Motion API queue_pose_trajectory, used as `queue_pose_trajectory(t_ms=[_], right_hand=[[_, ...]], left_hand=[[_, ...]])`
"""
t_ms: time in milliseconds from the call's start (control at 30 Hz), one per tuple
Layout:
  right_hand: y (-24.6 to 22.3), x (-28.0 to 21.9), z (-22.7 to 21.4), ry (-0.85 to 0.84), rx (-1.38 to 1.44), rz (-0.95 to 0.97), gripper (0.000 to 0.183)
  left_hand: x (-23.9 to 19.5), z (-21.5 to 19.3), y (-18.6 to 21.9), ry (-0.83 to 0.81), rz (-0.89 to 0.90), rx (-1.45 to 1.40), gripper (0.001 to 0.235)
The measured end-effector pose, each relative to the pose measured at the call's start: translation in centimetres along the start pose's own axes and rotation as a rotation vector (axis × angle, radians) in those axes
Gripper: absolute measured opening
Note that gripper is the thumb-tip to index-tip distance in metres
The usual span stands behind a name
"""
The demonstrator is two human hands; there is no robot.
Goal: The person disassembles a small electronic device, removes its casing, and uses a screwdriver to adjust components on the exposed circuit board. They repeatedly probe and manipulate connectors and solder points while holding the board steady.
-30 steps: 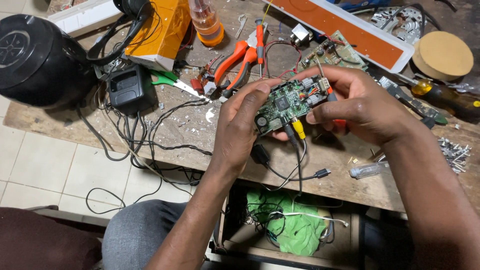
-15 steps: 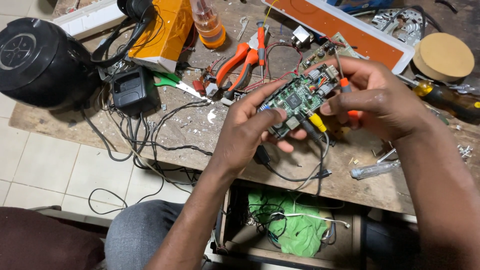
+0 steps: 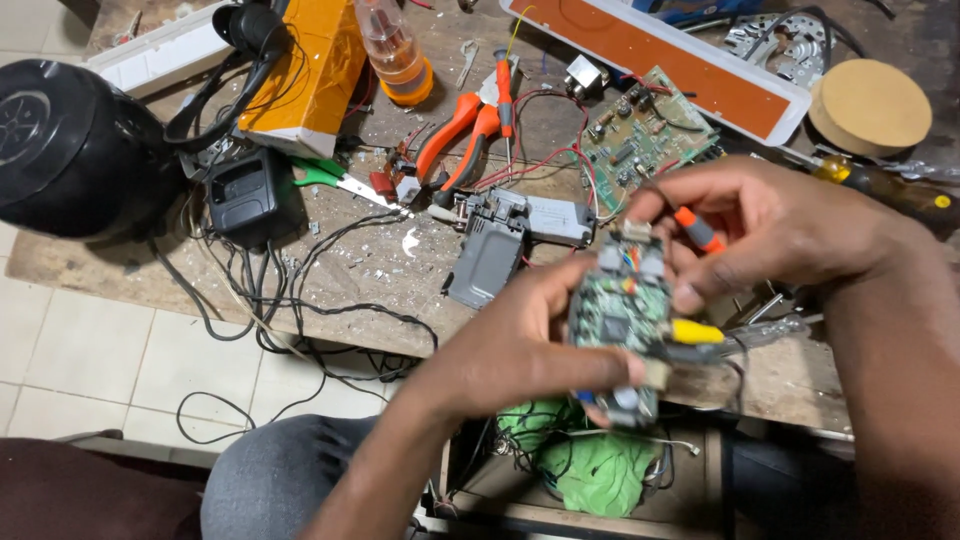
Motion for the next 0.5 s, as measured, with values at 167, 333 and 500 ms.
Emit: queue_pose_trajectory(t_ms=[167,333,500], right_hand=[[-2.6,-2.3,0.0,-0.188,0.026,-0.144,0.066],[-2.4,-3.4,-1.6,-0.109,0.016,-0.184,0.065],[-1.4,-3.6,-2.7,0.059,0.085,-0.074,0.061]], left_hand=[[-1.9,3.8,0.7,0.008,-0.125,-0.026,0.075],[-2.4,6.2,0.0,-0.023,-0.185,-0.119,0.076],[-2.8,7.7,-0.8,-0.071,-0.269,-0.193,0.096]])
Point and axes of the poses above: each hand's wrist, its own x-axis towards the middle knuckle, its own z-axis out of the palm, y = z × x, the point moved 6 cm from there along x, towards the middle knuckle, and after that the axes turned 8 degrees about -x, right-handed, at the moved point
